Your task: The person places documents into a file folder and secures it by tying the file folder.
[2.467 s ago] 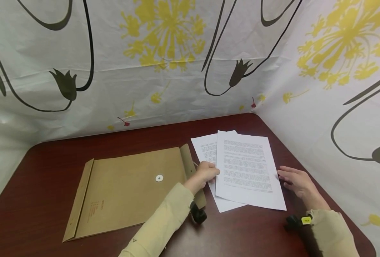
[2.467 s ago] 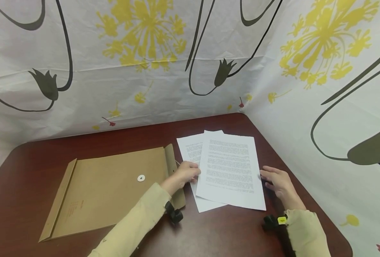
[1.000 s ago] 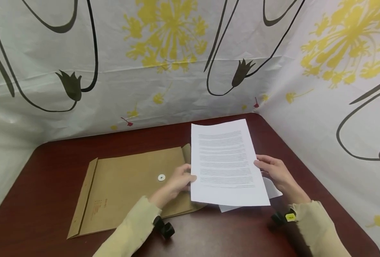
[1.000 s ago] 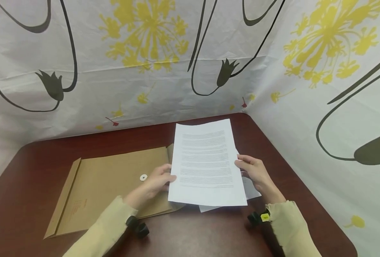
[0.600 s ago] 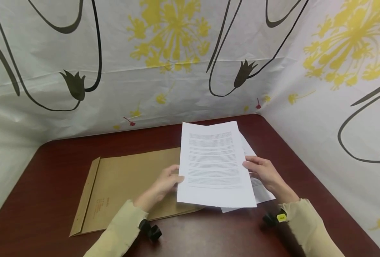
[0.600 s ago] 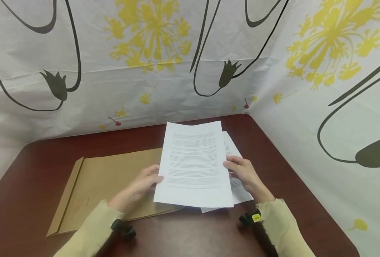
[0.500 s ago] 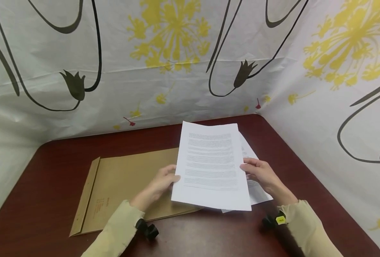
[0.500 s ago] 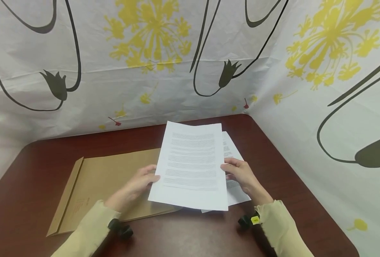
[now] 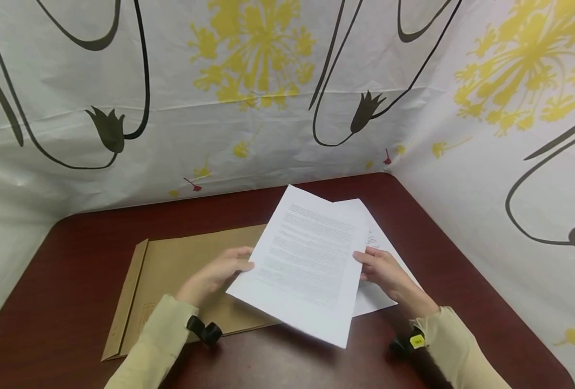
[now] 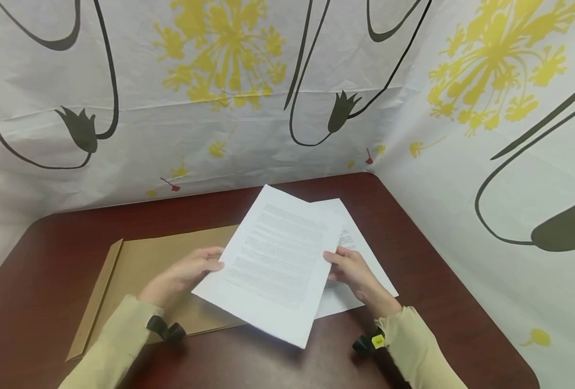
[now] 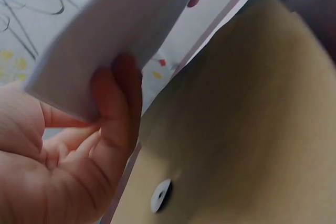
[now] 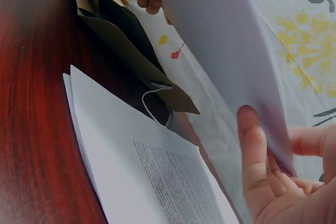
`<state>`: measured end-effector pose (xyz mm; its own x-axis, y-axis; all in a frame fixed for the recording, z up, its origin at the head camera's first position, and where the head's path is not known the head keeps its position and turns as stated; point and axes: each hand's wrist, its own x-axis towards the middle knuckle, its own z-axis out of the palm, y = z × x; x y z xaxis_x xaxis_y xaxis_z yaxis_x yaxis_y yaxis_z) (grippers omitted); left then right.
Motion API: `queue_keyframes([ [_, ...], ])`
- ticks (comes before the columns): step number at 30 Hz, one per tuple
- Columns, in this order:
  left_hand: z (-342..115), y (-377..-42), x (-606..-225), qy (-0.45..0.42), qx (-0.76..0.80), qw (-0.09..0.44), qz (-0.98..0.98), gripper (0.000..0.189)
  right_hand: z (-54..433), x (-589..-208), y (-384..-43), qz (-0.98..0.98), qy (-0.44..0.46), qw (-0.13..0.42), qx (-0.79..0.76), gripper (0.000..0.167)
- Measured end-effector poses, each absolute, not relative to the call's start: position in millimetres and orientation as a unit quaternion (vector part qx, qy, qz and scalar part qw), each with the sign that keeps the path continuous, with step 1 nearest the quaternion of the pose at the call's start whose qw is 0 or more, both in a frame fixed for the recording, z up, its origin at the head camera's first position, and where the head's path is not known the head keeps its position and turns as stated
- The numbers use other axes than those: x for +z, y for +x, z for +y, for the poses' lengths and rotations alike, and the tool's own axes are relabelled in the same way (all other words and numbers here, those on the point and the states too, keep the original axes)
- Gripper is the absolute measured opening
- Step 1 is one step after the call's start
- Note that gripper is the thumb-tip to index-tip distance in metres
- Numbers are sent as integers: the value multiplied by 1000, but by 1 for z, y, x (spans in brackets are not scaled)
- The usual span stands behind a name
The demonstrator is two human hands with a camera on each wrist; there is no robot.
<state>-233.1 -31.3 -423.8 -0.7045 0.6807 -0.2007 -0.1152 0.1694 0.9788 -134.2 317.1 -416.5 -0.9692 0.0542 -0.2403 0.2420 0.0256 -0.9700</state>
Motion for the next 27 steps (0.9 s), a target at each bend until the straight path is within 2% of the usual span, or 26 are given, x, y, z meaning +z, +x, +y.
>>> queue_keyframes([
  [4, -38, -243, -425, 205, 594, 364, 687, 48, 317, -417, -136, 710, 128, 35, -692, 42],
  [8, -46, -252, -426, 205, 584, 375, 690, 47, 317, -417, -136, 705, 151, 13, -693, 39],
  [13, -55, -260, -426, 188, 581, 369, 700, 47, 316, -418, -136, 679, 164, 8, -715, 26],
  [17, -59, -264, -429, 160, 617, 355, 684, 47, 312, -420, -135, 660, 178, -6, -730, 25],
  [23, -63, -263, -429, 141, 741, 349, 556, 27, 309, -421, -134, 635, 214, -44, -741, 27],
  [27, -58, -252, -425, 132, 758, 354, 531, 38, 306, -421, -131, 605, 230, -68, -759, 24],
])
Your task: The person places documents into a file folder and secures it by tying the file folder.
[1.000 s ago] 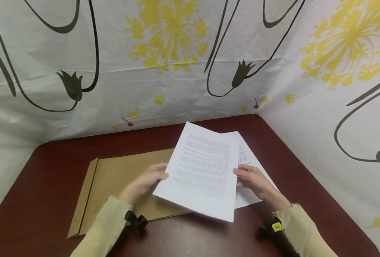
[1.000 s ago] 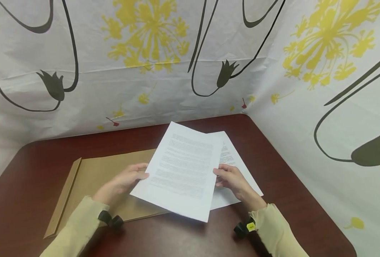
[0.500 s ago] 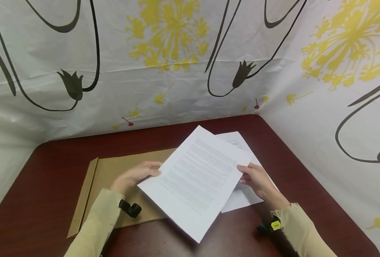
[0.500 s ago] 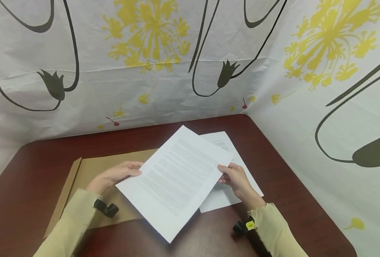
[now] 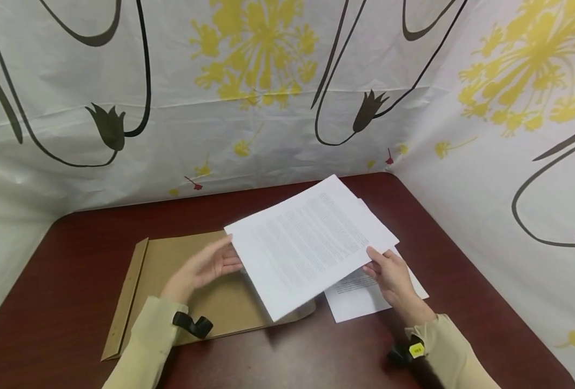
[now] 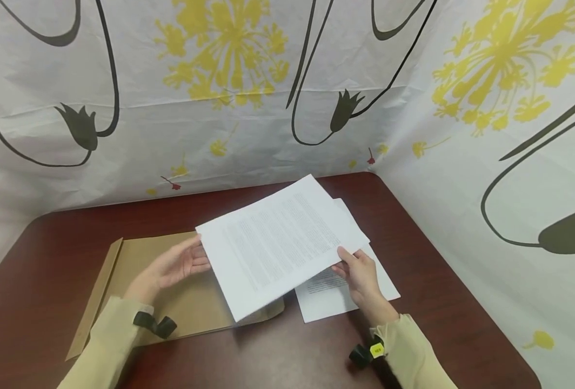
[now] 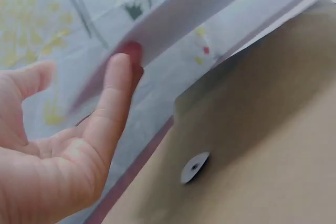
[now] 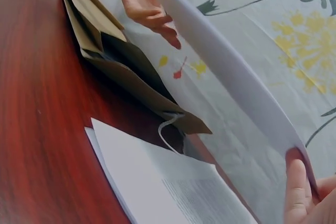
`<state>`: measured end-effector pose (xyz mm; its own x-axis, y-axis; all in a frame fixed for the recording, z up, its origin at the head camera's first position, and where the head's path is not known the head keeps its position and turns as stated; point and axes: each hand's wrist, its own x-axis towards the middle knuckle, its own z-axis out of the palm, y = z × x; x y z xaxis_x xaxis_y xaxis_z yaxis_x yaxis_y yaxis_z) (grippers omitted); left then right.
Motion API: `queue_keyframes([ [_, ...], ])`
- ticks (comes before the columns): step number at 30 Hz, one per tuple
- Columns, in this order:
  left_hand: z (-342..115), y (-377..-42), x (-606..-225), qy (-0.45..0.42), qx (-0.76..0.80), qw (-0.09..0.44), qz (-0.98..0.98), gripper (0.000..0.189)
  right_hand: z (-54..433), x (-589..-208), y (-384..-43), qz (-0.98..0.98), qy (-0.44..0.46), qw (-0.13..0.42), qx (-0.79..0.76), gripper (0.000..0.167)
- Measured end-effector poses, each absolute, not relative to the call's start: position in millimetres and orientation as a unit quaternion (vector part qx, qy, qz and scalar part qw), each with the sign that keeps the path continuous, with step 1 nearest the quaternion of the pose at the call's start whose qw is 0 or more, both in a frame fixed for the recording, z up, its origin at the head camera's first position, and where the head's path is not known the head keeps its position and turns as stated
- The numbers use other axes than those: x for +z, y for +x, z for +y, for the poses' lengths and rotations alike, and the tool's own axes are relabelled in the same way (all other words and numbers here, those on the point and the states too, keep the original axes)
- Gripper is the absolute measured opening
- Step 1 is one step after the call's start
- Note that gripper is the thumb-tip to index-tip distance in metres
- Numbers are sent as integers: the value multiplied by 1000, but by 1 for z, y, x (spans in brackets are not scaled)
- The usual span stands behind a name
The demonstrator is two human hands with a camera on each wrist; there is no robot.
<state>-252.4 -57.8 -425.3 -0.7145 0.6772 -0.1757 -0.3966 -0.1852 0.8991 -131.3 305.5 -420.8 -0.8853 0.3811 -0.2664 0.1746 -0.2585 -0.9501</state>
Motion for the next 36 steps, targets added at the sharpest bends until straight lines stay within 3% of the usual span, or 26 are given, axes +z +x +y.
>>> queue_keyframes([
  [5, -46, -234, -424, 149, 717, 335, 593, 60, 297, -422, -129, -575, -237, 79, 779, 21],
  [16, -44, -228, -431, 122, 699, 260, 655, 42, 282, -428, -118, -588, -225, 40, 776, 22],
  [27, -50, -231, -433, 100, 690, 250, 672, 41, 285, -426, -117, -589, -197, 15, 784, 14],
  [36, -64, -237, -429, 125, 673, 268, 678, 45, 310, -426, -117, -651, -182, 6, 737, 51],
])
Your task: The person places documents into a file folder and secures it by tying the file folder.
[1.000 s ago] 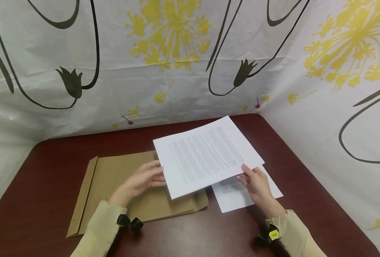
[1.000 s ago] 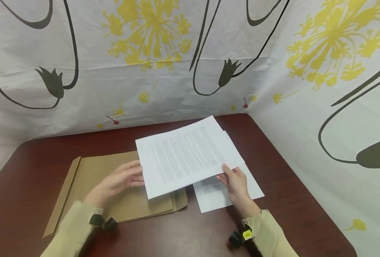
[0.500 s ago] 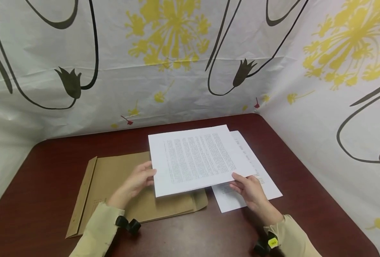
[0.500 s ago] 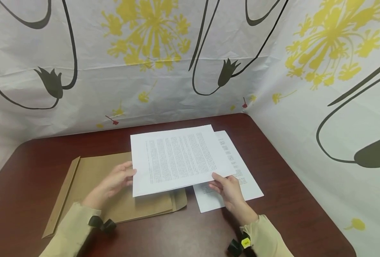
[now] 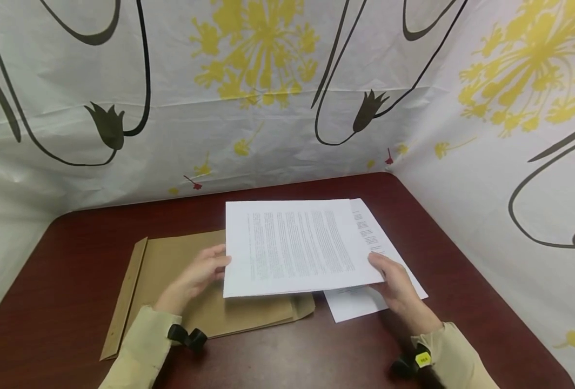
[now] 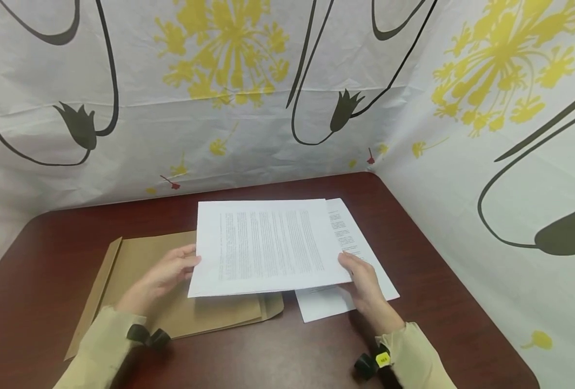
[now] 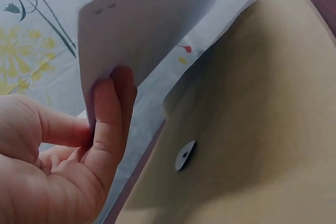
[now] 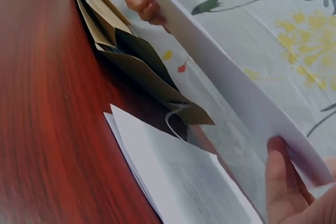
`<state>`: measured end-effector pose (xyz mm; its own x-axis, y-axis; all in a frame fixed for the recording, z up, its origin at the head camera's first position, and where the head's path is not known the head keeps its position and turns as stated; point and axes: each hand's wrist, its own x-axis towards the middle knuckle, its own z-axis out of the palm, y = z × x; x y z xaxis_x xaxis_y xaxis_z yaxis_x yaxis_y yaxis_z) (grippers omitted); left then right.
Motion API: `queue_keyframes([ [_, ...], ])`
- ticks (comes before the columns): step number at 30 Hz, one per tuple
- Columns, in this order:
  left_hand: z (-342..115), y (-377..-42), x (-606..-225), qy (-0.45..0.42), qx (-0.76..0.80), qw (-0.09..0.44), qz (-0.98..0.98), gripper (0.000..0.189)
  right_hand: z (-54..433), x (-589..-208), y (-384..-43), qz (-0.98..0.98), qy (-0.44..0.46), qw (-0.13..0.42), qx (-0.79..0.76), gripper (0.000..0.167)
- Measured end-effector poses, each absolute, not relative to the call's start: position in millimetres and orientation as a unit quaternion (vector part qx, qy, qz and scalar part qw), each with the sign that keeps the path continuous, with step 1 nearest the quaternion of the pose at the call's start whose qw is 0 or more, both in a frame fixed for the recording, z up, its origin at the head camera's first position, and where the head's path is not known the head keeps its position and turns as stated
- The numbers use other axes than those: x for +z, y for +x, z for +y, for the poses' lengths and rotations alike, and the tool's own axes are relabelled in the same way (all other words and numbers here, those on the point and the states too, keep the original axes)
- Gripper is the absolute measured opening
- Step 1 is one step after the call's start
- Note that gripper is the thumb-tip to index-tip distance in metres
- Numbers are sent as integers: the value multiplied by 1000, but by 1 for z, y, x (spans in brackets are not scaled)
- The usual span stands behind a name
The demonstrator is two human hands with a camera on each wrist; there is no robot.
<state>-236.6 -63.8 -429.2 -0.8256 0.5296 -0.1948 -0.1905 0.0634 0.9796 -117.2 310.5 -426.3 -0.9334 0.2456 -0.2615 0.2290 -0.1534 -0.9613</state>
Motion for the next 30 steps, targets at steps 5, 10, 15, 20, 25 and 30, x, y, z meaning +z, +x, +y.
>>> queue_keyframes([
  [5, -70, -242, -429, 147, 661, 286, 678, 44, 318, -428, -118, -669, -179, -29, 720, 56],
  [10, -77, -250, -432, 157, 652, 305, 676, 45, 318, -427, -117, -677, -164, -40, 717, 55],
  [15, -84, -261, -433, 170, 629, 319, 688, 44, 318, -425, -116, -674, -154, -43, 721, 39],
  [20, -89, -269, -431, 177, 604, 339, 699, 44, 317, -423, -116, -667, -141, -51, 730, 19],
  [25, -87, -273, -426, 152, 638, 332, 678, 41, 312, -425, -113, -653, -137, -45, 743, 6],
  [30, -79, -268, -418, 112, 735, 321, 586, 51, 304, -427, -109, -639, -169, -13, 751, 8],
])
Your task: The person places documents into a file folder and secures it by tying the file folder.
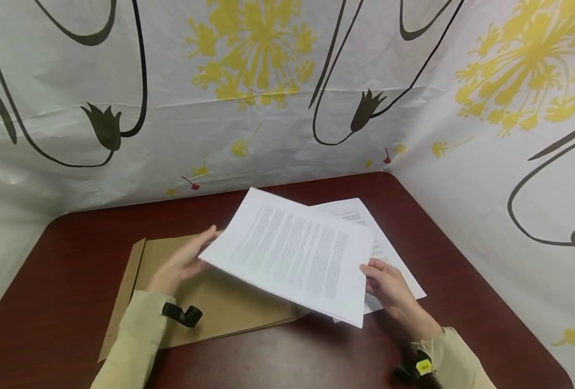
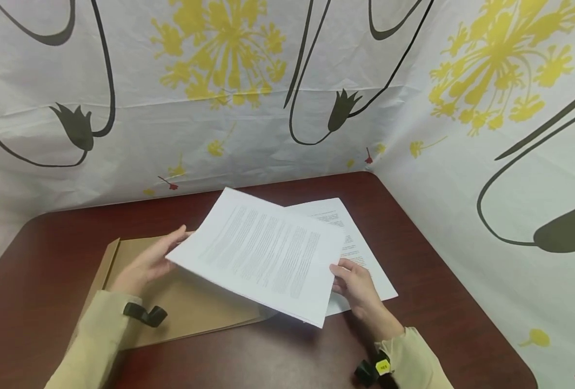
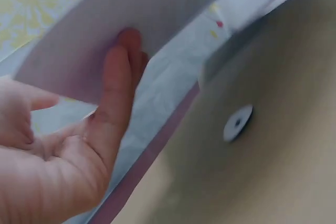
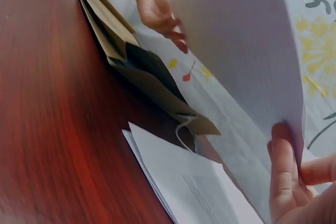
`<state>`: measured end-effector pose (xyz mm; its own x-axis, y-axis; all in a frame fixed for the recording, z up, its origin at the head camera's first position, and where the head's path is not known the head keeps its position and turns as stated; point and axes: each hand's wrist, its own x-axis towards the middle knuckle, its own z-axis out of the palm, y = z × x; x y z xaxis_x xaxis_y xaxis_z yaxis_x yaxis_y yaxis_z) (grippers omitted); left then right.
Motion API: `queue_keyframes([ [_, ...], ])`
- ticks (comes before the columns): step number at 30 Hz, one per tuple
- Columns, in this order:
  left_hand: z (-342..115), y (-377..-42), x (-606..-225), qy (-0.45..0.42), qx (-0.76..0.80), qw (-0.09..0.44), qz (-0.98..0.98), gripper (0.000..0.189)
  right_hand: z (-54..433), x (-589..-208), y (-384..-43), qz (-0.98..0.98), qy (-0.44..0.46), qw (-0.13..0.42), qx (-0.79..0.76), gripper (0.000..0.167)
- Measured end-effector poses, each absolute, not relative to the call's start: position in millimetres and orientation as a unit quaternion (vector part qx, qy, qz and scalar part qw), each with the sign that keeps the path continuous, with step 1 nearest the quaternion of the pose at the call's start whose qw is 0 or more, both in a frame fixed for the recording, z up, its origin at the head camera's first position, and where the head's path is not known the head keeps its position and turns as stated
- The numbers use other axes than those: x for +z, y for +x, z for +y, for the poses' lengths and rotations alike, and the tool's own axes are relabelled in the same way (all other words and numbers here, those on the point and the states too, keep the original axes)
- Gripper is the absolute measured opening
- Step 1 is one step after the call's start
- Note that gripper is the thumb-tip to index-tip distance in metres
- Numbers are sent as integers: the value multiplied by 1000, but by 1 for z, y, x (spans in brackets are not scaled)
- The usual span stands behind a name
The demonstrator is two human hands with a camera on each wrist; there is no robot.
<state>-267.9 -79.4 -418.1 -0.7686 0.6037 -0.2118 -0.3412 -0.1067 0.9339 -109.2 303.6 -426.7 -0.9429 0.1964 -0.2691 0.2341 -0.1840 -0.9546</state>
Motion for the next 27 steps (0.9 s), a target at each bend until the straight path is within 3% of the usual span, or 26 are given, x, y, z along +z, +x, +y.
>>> queue_keyframes([
  [5, -65, -250, -412, 100, 836, 307, 443, 38, 294, -426, -108, 621, 196, -17, -759, 7],
  [9, -45, -235, -413, 106, 819, 288, 485, 29, 283, -427, -106, 592, 205, -38, -778, 10],
  [18, -9, -211, -423, 38, 741, 216, 635, 41, 256, -433, -94, 572, 206, -46, -793, 4],
  [27, -6, -213, -426, 41, 706, 187, 682, 47, 229, -438, -78, 568, 186, -2, -802, 31],
])
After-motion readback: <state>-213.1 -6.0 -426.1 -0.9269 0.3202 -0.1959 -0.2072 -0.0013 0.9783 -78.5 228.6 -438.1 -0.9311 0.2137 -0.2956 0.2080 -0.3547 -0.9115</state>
